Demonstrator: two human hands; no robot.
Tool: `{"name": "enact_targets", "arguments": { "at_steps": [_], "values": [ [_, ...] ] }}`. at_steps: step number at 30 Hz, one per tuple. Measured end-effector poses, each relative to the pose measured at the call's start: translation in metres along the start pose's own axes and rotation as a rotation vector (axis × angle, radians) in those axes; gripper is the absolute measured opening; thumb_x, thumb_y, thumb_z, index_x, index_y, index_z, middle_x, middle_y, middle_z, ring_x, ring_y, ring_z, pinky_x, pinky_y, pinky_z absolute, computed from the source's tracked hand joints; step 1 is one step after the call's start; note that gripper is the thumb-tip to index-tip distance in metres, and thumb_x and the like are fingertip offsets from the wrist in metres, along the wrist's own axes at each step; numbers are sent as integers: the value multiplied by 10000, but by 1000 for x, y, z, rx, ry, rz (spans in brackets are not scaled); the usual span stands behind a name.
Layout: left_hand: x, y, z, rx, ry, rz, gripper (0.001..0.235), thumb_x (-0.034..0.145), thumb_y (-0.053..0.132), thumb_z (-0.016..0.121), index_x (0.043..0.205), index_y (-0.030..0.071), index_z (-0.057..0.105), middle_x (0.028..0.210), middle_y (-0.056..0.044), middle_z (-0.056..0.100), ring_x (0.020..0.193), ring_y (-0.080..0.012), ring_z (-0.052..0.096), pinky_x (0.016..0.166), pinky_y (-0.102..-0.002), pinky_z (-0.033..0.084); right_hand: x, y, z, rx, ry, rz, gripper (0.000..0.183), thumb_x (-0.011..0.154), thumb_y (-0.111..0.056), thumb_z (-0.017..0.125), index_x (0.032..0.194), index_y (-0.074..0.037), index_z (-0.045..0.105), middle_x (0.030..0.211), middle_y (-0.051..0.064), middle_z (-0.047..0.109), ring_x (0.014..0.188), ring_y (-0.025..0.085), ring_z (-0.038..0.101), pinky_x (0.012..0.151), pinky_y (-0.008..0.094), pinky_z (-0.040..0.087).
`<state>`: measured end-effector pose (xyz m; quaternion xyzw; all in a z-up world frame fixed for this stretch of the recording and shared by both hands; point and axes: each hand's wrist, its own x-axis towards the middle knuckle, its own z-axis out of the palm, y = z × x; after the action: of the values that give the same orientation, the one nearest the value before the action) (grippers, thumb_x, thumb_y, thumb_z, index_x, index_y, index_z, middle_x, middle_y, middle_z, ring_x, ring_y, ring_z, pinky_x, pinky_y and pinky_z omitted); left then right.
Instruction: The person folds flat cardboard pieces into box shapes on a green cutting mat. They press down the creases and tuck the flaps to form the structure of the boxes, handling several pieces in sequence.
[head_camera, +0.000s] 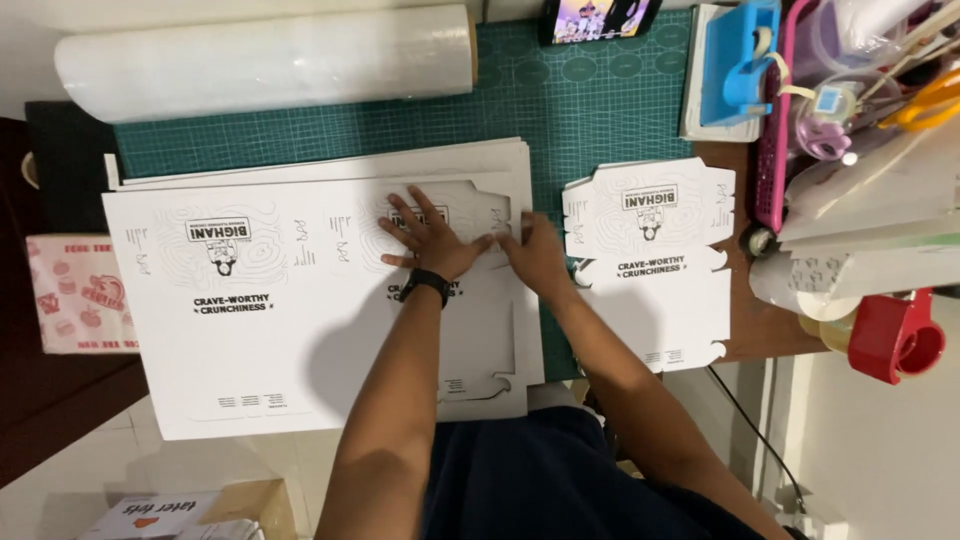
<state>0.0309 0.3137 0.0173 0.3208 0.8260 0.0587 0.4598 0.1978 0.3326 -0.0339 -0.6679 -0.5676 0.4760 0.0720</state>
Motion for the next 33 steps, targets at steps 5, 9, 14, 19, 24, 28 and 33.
{"name": "enact_targets", "arguments": {
  "at_steps": [5,9,14,19,24,28,33],
  "values": [
    [12,-16,10,-40,-2,46,1418,807,444,873,1614,223,-272,1626,-154,-399,1440,-490,-401,1014,-850,-190,-25,6,3,-36,-74,19,556,923,-299,711,1371,-39,510,1222,271,653,1149,436,667,914,538,576],
    [6,-37,11,-154,28,231,1269,875,363,829,1663,238,-158,1643,-138,-376,1451,-468,-399,1034,-842,-175,-63,-37,-21,47,-154,-6,507,938,-117,636,1394,-72,419,1197,324,608,1157,481,635,955,561,538],
    [-56,-55,21,-62,40,242,1338,734,471,895,1678,254,-28,1700,-132,-256,1533,-418,-274,1073,-829,-150,-37,22,-5,19,-123,65,497,900,-233,731,1340,-95,546,1107,229,671,1055,360,689,875,477,572],
    [-77,-68,41,-23,67,145,1338,700,525,895,1676,295,9,1710,-135,-230,1543,-423,-247,1057,-847,-162,-47,26,11,-61,-54,47,410,835,-262,798,1154,-39,670,1032,218,709,1022,400,709,808,506,584],
    [-59,-70,45,-10,117,177,1388,683,577,920,1672,346,-26,1698,-110,-271,1534,-405,-281,1034,-851,-196,-58,19,7,-54,60,-128,329,926,-155,740,1201,6,658,1040,241,723,1032,423,708,817,520,581],
    [-56,-71,50,20,135,159,1389,673,626,904,1665,381,-36,1697,-102,-270,1535,-408,-274,1050,-868,-140,-47,39,8,92,-13,-33,422,901,-235,768,1252,-22,669,1063,179,732,1019,324,704,835,446,579],
    [-52,-38,33,-179,276,-60,1322,725,692,862,1656,410,-34,1717,-150,-199,1547,-457,-211,1020,-871,-184,-28,58,19,-4,64,-83,404,846,-264,835,1130,-13,693,967,167,707,979,363,716,811,479,570]
  ]
}}
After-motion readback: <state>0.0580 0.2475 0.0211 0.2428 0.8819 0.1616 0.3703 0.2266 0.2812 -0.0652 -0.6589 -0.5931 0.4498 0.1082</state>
